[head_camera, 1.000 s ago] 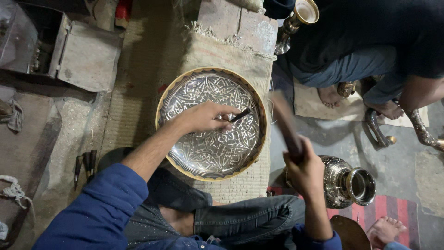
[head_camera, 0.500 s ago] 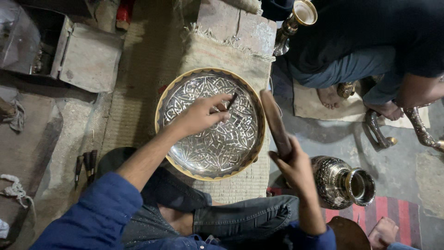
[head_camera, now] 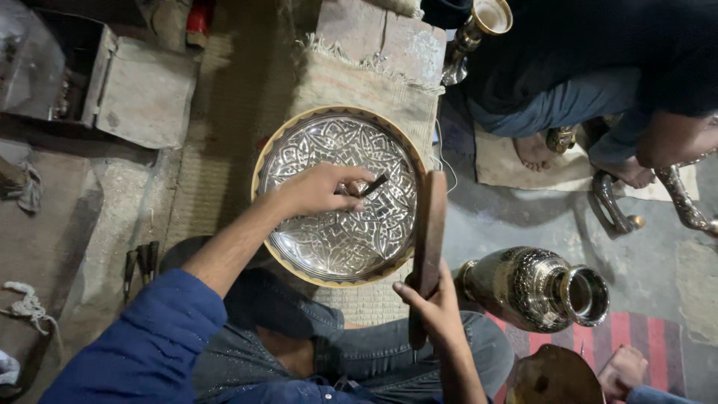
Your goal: The person uses a hammer and a metal chisel to engrave a decorative pattern onto a round metal tray. They hold the chisel in place with one hand and strike it repeatedly with the hammer in the other, working on the tray's surface.
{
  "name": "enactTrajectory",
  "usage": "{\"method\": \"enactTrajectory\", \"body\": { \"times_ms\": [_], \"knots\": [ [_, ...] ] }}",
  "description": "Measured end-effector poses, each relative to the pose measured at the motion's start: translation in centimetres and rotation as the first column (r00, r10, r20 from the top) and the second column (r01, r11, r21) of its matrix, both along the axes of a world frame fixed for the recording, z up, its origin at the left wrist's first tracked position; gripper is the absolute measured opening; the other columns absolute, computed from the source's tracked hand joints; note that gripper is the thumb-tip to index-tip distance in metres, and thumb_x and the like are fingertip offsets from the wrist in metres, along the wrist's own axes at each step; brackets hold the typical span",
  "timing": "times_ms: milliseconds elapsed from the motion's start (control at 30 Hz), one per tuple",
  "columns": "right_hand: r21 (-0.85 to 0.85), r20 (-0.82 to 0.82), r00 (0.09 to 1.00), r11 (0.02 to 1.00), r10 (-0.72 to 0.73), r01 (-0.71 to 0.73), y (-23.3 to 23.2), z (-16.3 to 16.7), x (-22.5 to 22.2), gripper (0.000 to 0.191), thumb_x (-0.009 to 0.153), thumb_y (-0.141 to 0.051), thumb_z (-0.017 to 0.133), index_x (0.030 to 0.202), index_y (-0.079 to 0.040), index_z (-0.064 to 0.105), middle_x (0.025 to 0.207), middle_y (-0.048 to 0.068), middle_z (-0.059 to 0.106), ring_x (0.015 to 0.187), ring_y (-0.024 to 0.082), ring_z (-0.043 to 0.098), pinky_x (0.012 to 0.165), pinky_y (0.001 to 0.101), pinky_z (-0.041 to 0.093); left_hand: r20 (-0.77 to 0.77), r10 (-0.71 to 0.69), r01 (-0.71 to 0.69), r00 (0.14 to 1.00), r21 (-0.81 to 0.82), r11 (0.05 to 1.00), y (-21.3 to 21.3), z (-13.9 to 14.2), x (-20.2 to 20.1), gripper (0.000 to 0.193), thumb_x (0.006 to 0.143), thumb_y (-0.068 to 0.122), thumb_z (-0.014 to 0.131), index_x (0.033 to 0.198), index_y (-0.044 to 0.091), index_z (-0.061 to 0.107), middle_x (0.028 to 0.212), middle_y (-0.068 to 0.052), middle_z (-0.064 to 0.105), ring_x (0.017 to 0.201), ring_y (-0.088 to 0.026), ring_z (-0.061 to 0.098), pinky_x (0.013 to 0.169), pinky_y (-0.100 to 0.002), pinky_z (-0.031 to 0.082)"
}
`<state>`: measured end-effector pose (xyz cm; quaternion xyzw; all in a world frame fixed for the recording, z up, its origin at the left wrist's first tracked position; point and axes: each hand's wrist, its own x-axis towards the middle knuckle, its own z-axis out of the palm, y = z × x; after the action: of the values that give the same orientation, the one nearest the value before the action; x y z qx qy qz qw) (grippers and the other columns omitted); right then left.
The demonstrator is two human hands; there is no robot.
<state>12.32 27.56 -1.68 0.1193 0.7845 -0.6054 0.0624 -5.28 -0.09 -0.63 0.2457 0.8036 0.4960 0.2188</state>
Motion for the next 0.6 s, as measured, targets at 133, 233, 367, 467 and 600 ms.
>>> {"method": "enactTrajectory", "body": {
  "times_ms": [133,233,367,467,600],
  "knots": [
    [0.035,0.108,0.993,0.998,-0.056,0.053,1.1,1.7,-0.9,0.067,0.078,-0.012,0.081,0.135,-0.010,0.045,0.087,0.006,0.065,0.072,0.016,0.068,0.061,0.0323,0.058,0.052,-0.082,0.085,0.995,-0.067,0.994,0.7,-0.3,-0.6,0.055,0.083,0.031,0.079,0.135,0.029,0.065,0.107,-0.005,0.082,0.093,-0.017,0.076,0.090,-0.044,0.055],
    [0.214,0.247,0.966,0.977,-0.071,0.017,2.2,2.8,-2.1,0.058,0.083,-0.016,0.083,0.131,-0.006,0.051,0.082,0.007,0.063,0.062,0.019,0.061,0.054,0.0349,0.052,0.050,-0.128,0.130,0.991,-0.036,0.991,0.8,-0.6,-1.0,0.055,0.084,0.031,0.077,0.137,0.029,0.064,0.107,-0.005,0.082,0.095,-0.016,0.077,0.092,-0.042,0.054],
    [0.157,-0.007,0.996,0.983,-0.093,0.093,3.0,2.7,-4.1,0.063,0.081,-0.013,0.085,0.132,-0.001,0.050,0.084,0.006,0.063,0.065,0.016,0.060,0.058,0.0320,0.051,0.060,-0.127,0.128,0.990,-0.012,0.992,0.7,-0.9,-1.1,0.054,0.085,0.032,0.076,0.137,0.027,0.063,0.107,-0.005,0.081,0.094,-0.016,0.078,0.092,-0.042,0.055],
    [0.098,-0.150,0.987,0.993,-0.051,0.066,3.1,2.3,-5.5,0.066,0.081,-0.009,0.082,0.138,0.001,0.050,0.089,0.012,0.061,0.073,0.014,0.059,0.063,0.0314,0.050,0.052,-0.126,0.128,0.991,-0.027,0.991,0.8,-1.0,-1.1,0.055,0.085,0.033,0.077,0.137,0.027,0.063,0.108,-0.005,0.081,0.094,-0.016,0.077,0.092,-0.042,0.055],
    [0.549,-0.131,0.981,0.834,0.145,-0.050,3.6,3.0,-6.7,0.056,0.081,-0.012,0.084,0.131,-0.004,0.060,0.109,0.017,0.076,0.095,0.018,0.072,0.081,0.0329,0.057,0.054,-0.125,0.128,0.991,-0.046,0.991,0.8,-0.8,-1.1,0.057,0.084,0.034,0.077,0.138,0.028,0.062,0.108,-0.004,0.080,0.094,-0.016,0.076,0.093,-0.043,0.055]
  ]
}}
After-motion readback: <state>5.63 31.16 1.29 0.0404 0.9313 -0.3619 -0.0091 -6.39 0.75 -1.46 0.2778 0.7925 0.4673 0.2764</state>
